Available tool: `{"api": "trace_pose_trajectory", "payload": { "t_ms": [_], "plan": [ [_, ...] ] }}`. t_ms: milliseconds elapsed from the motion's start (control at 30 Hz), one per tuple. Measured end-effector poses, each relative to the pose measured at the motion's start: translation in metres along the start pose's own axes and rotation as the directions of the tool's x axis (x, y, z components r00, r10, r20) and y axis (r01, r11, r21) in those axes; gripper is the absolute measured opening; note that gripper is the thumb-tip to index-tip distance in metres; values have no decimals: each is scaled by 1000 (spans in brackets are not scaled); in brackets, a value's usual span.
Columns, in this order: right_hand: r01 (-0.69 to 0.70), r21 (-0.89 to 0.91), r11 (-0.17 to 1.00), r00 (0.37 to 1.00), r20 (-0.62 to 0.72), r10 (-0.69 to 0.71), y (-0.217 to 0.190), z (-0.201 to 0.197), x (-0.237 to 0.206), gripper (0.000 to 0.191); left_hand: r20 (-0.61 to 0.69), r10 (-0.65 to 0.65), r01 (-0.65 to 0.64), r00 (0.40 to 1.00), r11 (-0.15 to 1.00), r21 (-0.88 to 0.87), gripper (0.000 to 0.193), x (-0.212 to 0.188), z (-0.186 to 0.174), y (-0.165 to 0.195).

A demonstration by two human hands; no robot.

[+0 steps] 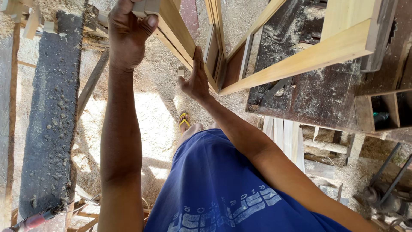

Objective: The person sands the surface and edges of a wooden cabinet frame using a handheld power sander. They then carry the frame across the workshop, position it against other furniture pieces, and later measure a long wooden rail with a tape measure and mark it with a pencil.

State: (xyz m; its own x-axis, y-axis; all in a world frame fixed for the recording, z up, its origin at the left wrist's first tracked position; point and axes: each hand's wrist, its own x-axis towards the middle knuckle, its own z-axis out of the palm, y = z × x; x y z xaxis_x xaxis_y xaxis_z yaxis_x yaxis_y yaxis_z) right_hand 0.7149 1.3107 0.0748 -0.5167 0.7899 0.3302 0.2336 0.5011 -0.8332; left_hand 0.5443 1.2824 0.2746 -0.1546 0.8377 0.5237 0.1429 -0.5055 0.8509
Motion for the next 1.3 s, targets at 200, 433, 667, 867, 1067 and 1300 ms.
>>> {"api": "trace_pose_trajectory", "payload": {
  "t_ms": [200,433,667,867,1067,1300],
  "plan": [
    [-214,-47,976,976,28,216,13,2,-3,113,10,1,-1,1000,1000,-11,30,-1,11,-3],
    [-126,31,992,989,-71,128,-18,-14,-13,109,14,27,-27,1000,1000,-4,21,-3,31,-6],
    [125,-2,992,981,-151,-124,-16,-25,-28,109,31,57,-59,998,997,42,25,0,47,-1],
    [-74,-4,997,986,-153,72,14,-25,-40,110,-32,-14,19,999,989,145,18,1,71,-10],
    [-310,96,946,922,-212,324,7,-64,-29,95,54,293,-291,954,876,384,11,10,119,-28],
    [-339,49,940,880,-338,335,1,-135,-34,67,109,326,-339,939,819,462,47,24,208,-36]
  ]
}}
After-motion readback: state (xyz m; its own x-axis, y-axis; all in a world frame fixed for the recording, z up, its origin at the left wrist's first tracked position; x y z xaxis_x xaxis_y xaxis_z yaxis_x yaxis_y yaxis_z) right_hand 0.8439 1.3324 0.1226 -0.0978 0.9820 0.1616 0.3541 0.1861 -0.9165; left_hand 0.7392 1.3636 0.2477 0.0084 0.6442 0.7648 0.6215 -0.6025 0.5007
